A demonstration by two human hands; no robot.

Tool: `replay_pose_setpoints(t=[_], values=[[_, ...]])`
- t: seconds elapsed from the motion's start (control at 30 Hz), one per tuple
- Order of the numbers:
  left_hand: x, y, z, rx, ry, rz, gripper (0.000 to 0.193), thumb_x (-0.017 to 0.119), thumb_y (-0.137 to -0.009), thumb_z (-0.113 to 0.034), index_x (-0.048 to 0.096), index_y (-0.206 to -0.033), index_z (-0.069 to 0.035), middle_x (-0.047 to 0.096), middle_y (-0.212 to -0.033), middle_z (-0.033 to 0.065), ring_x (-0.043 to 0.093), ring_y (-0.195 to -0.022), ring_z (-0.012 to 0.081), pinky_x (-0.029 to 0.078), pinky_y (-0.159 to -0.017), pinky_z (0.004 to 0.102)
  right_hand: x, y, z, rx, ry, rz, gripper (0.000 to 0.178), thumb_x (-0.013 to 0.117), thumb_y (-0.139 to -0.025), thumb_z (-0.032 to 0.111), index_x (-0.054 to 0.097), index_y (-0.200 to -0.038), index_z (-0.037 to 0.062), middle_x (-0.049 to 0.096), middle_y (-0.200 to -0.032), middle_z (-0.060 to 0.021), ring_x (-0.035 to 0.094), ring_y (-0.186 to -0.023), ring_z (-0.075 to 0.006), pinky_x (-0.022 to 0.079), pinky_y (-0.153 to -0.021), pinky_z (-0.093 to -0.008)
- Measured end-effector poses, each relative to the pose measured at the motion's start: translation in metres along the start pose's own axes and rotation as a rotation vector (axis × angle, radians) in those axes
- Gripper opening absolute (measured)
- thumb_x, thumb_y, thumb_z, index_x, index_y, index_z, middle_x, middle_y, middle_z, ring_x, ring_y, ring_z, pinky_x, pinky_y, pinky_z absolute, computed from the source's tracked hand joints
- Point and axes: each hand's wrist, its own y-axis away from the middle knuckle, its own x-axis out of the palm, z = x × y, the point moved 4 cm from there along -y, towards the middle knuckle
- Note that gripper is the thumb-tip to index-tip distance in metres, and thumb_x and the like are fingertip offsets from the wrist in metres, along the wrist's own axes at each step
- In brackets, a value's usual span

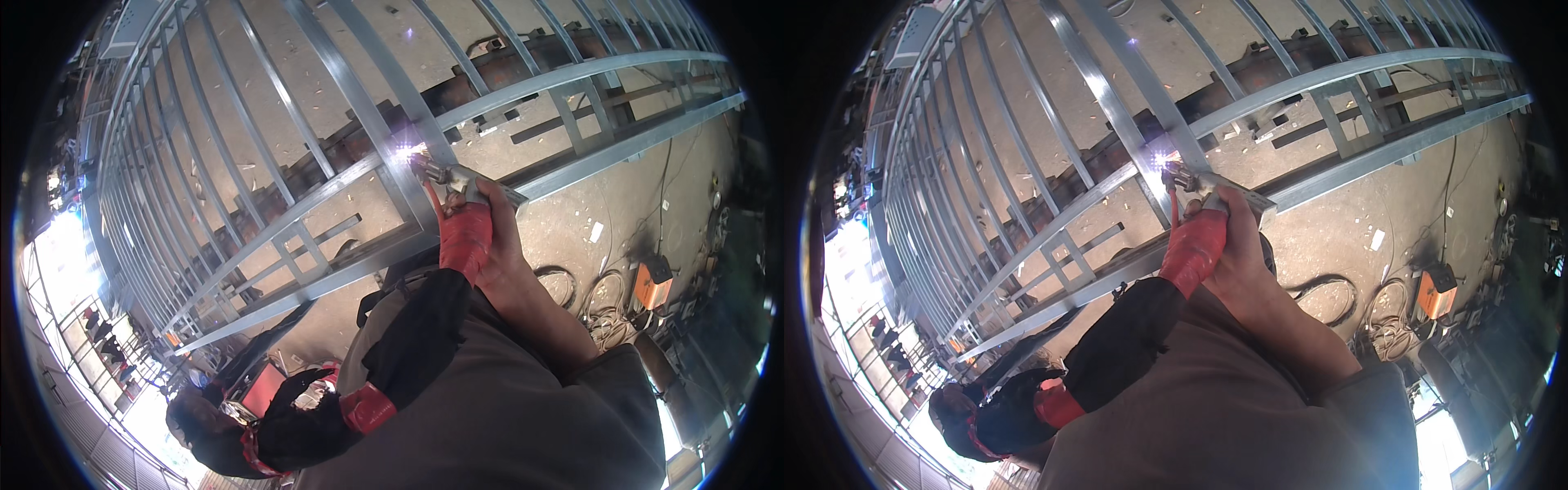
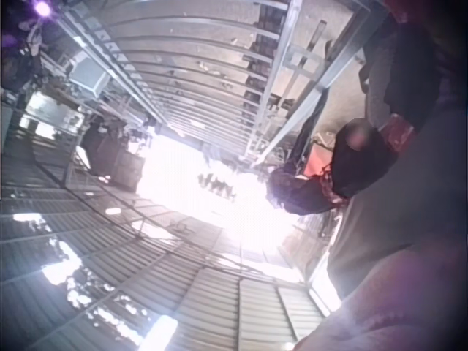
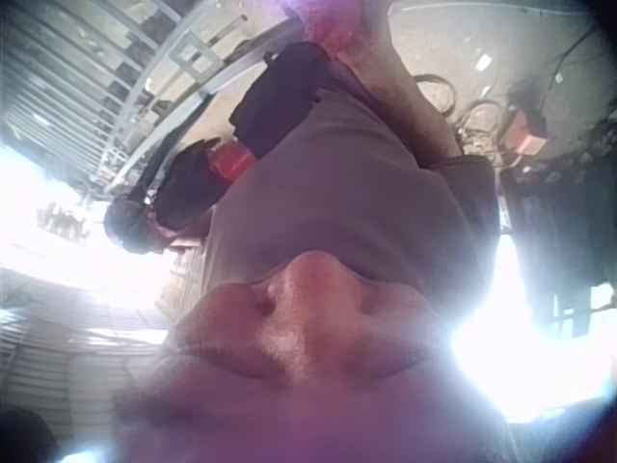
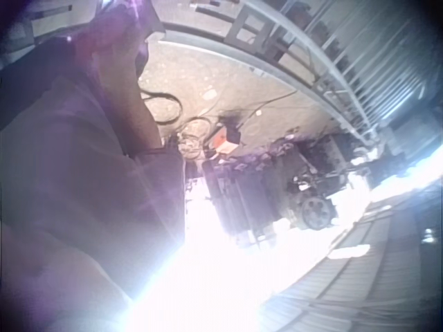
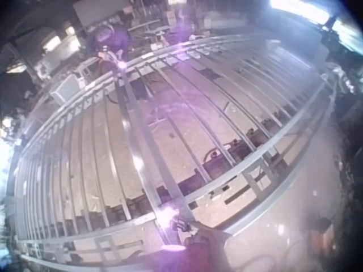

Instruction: The person welds a metal frame using a handheld welding torch, moving along the frame to join multiple sections. Sparks and smoke are visible as the welder works on different joints of the structure.

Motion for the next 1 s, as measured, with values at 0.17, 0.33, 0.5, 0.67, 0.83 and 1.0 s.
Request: replay_pose_setpoints(t=[0.17, 0.33, 0.5, 0.67, 0.83, 1.0], values=[[0.001, 0.006, -0.003, -0.001, 0.012, -0.011, 0.054, 0.073, -0.093, -0.038, 0.066, -0.123, 0.006, 0.061, -0.092, 0.0071, 0.056, -0.073, 0.0129, 0.050, -0.069, 0.0320, 0.001, 0.003, -0.001, -0.022, 0.033, 0.008, 0.033, 0.056, -0.104, 0.033, 0.063, -0.106, 0.0003, 0.070, -0.088, -0.0098, 0.070, -0.082, -0.0217, 0.060, -0.081, -0.0320], [0.004, 0.014, -0.005, -0.004, 0.017, -0.013, 0.056, 0.074, -0.093, -0.039, 0.066, -0.123, 0.007, 0.062, -0.093, 0.0073, 0.056, -0.073, 0.0127, 0.050, -0.068, 0.0314, 0.007, 0.007, -0.001, 0.006, 0.045, 0.036, 0.034, 0.055, -0.104, 0.032, 0.065, -0.098, 0.0006, 0.069, -0.086, -0.0095, 0.069, -0.085, -0.0214, 0.059, -0.084, -0.0317], [0.002, 0.016, -0.005, -0.008, 0.028, -0.028, 0.057, 0.075, -0.093, -0.040, 0.066, -0.123, 0.007, 0.062, -0.093, 0.0075, 0.056, -0.072, 0.0124, 0.049, -0.068, 0.0309, 0.008, 0.007, -0.003, 0.031, 0.029, 0.020, 0.036, 0.054, -0.104, 0.033, 0.065, -0.092, 0.0006, 0.069, -0.085, -0.0094, 0.068, -0.084, -0.0225, 0.058, -0.086, -0.0322], [-0.002, 0.019, -0.005, -0.007, 0.031, -0.034, 0.058, 0.076, -0.093, -0.041, 0.066, -0.123, 0.008, 0.062, -0.093, 0.0076, 0.056, -0.072, 0.0122, 0.048, -0.067, 0.0304, 0.008, 0.008, -0.003, 0.048, 0.042, 0.053, 0.037, 0.054, -0.105, 0.034, 0.064, -0.091, 0.0009, 0.069, -0.085, -0.0092, 0.068, -0.082, -0.0223, 0.058, -0.087, -0.0320], [-0.007, 0.022, -0.004, -0.010, 0.028, -0.040, 0.060, 0.077, -0.092, -0.042, 0.066, -0.123, 0.008, 0.062, -0.093, 0.0078, 0.056, -0.071, 0.0120, 0.048, -0.067, 0.0299, 0.009, 0.009, -0.003, 0.046, 0.072, 0.066, 0.038, 0.054, -0.105, 0.034, 0.064, -0.089, 0.0013, 0.069, -0.084, -0.0085, 0.069, -0.081, -0.0215, 0.058, -0.087, -0.0315], [-0.010, 0.026, -0.003, -0.008, 0.035, -0.040, 0.061, 0.078, -0.092, -0.043, 0.066, -0.123, 0.008, 0.062, -0.093, 0.0080, 0.055, -0.071, 0.0118, 0.047, -0.066, 0.0294, 0.008, 0.012, -0.002, 0.054, 0.076, -0.020, 0.040, 0.055, -0.104, 0.037, 0.064, -0.086, 0.0024, 0.069, -0.084, -0.0081, 0.069, -0.081, -0.0213, 0.058, -0.090, -0.0316]])
